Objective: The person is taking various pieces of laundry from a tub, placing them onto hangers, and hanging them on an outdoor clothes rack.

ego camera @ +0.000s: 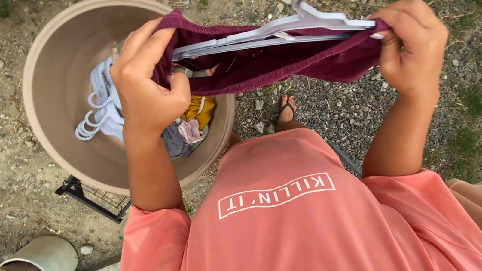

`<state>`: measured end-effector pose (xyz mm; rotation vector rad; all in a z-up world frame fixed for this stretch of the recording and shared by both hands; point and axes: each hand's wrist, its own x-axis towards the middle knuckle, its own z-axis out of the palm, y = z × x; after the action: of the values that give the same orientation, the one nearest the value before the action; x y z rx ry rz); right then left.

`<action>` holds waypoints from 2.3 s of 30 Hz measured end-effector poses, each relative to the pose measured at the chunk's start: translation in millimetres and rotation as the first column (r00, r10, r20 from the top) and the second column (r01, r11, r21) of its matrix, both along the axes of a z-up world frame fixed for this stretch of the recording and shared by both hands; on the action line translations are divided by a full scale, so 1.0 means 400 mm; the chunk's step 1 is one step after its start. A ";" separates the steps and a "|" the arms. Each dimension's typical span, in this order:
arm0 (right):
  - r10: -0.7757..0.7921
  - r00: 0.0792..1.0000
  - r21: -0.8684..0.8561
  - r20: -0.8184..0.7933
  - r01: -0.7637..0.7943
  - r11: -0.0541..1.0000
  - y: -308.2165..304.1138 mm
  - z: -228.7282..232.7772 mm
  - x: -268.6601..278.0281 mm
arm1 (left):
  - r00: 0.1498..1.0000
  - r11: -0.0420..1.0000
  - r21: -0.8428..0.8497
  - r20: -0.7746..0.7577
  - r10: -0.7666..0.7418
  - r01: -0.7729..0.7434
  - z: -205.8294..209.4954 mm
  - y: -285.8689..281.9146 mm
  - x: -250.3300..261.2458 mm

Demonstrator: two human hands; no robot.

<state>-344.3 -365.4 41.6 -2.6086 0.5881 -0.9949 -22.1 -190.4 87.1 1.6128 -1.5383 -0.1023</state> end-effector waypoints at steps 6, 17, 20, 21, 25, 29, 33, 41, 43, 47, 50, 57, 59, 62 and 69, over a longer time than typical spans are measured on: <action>-0.106 0.989 0.056 0.101 0.101 0.993 -0.089 -0.024 -0.166 | 0.941 0.963 0.027 0.209 -0.268 0.268 0.027 -0.209 -0.235; -0.192 0.976 0.086 0.103 0.183 0.979 -0.193 0.005 -0.450 | 0.663 0.759 0.165 0.393 -0.637 0.630 -0.028 -0.490 -0.391; -0.255 0.962 0.204 0.100 0.231 0.951 -0.220 -0.021 -0.498 | 0.647 0.687 0.240 0.232 -0.726 0.686 -0.069 -0.547 -0.417; -0.287 0.954 0.260 0.091 0.256 0.931 -0.231 -0.039 -0.515 | 0.643 0.685 0.258 0.238 -0.728 0.681 -0.077 -0.561 -0.424; -0.443 0.896 0.301 0.030 0.415 0.859 -0.287 -0.086 -0.565 | 0.601 0.641 0.258 0.221 -0.768 0.723 -0.105 -0.635 -0.425; -0.506 0.861 0.227 -0.046 0.503 0.834 -0.344 -0.051 -0.534 | 0.619 0.641 0.287 0.175 -0.766 0.712 -0.129 -0.723 -0.414; -0.555 0.831 0.098 -0.043 0.557 0.825 -0.419 -0.027 -0.496 | 0.670 0.680 0.293 0.150 -0.727 0.672 -0.152 -0.847 -0.402; -0.580 0.808 0.100 -0.104 0.589 0.802 -0.609 -0.115 -0.423 | 0.597 0.591 0.251 0.063 -0.800 0.766 -0.136 -1.109 -0.391; -0.616 0.786 0.136 0.042 0.607 0.783 -0.644 -0.135 -0.409 | 0.634 0.620 0.180 -0.027 -0.773 0.764 -0.143 -1.172 -0.398; -0.658 0.749 0.152 0.075 0.643 0.750 -0.694 -0.169 -0.457 | 0.636 0.642 0.053 0.089 -0.766 0.765 -0.150 -1.280 -0.438; -0.721 0.687 0.170 0.090 0.703 0.690 -0.735 -0.165 -0.518 | 0.623 0.634 0.009 0.175 -0.762 0.773 -0.152 -1.351 -0.491; -0.737 0.660 0.255 0.145 0.695 0.672 -0.854 -0.163 -0.717 | 0.269 0.243 0.175 -0.143 -0.953 0.954 -0.102 -1.508 -0.726; -0.737 0.661 0.255 0.142 0.695 0.673 -0.901 -0.173 -0.791 | 0.175 0.109 0.301 -0.204 -0.963 0.948 -0.096 -1.552 -0.813; -0.716 0.679 0.260 0.165 0.670 0.695 -0.957 -0.178 -0.896 | 0.084 -0.032 0.361 -0.301 -0.950 0.932 -0.114 -1.597 -0.949; -0.666 0.746 0.157 0.015 0.656 0.738 -1.132 -0.127 -1.141 | 0.210 0.060 0.390 -0.354 -0.911 0.919 -0.172 -1.759 -1.242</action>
<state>-800.6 -818.2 -9.4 -2.2346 1.5838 -1.1642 -519.1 -894.0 18.2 0.5945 -2.4673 -1.4035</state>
